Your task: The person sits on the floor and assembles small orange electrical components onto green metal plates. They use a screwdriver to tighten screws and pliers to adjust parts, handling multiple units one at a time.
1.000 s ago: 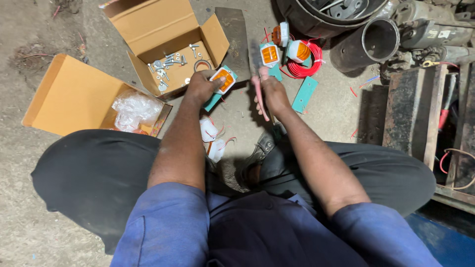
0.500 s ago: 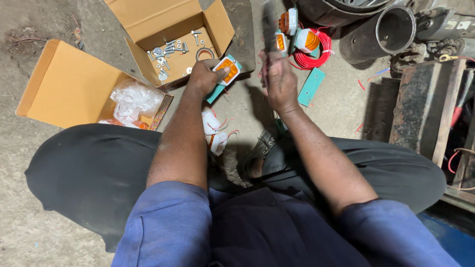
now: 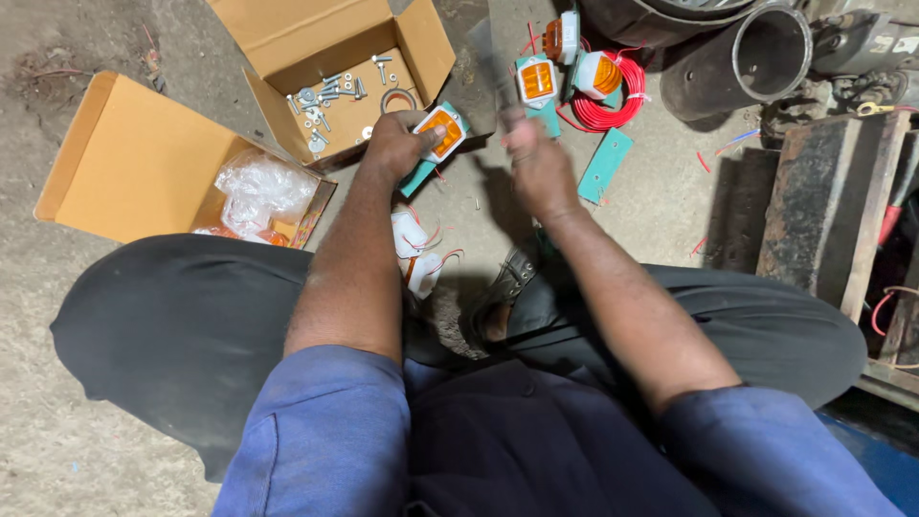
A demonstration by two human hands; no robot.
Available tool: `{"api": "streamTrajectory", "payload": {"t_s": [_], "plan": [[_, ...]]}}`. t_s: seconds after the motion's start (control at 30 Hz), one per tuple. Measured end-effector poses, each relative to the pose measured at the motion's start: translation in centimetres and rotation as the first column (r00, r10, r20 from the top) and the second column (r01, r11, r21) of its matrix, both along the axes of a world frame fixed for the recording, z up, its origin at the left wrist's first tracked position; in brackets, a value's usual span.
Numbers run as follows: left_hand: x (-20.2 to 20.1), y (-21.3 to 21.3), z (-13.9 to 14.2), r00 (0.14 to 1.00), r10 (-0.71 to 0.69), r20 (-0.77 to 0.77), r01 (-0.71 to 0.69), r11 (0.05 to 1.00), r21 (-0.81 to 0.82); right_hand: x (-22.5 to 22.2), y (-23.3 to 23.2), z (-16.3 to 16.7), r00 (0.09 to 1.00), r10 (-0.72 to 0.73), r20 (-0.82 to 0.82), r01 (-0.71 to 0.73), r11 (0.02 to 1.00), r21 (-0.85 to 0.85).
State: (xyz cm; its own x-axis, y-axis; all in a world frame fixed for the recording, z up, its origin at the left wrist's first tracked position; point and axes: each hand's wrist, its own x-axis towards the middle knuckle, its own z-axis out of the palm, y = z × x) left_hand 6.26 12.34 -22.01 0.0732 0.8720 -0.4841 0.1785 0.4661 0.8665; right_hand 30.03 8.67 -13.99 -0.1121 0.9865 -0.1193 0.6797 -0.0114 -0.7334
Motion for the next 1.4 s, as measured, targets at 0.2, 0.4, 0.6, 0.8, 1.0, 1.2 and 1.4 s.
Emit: {"api": "streamTrajectory", "payload": {"t_s": [0.2, 0.4, 0.6, 0.8, 1.0, 1.2, 1.4], "plan": [[0.0, -0.1, -0.3, 1.0, -0.003, -0.025, 0.003, 1.0, 0.007, 0.3, 0.4, -1.1, 0.947, 0.101, 0.305, -0.053, 0.985, -0.163], [-0.1, 0.0, -0.3, 1.0, 0.007, -0.006, -0.007, 1.0, 0.01, -0.3, -0.6, -0.8, 0.971, 0.003, 0.238, 0.018, 0.996, -0.086], [-0.1, 0.3, -0.5, 1.0, -0.019, -0.005, 0.019, 1.0, 0.0, 1.3, -0.3, -1.0, 0.918, 0.025, 0.397, 0.114, 0.939, -0.323], [-0.4, -0.2, 0.5, 0.998, -0.056, 0.018, 0.055, 0.997, 0.049, 7.7, -1.8, -2.0, 0.836, -0.195, 0.513, 0.378, 0.882, -0.281], [-0.4, -1.2, 2.6, 0.978, 0.095, 0.187, -0.088, 0.995, -0.046, 10.3, -5.3, -5.9, 0.756, -0.099, 0.647, 0.526, 0.68, -0.51], [1.4, -1.2, 5.1, 0.86, 0.228, 0.456, -0.258, 0.966, 0.005, 4.8, -1.7, -4.6, 0.902, -0.321, -0.288, 0.186, 0.892, -0.413], [3.1, -1.0, 7.2, 0.722, 0.301, 0.623, -0.347, 0.937, -0.051, -0.2, -1.5, 1.1, 0.534, -0.394, -0.748, -0.104, 0.847, -0.521]]}}
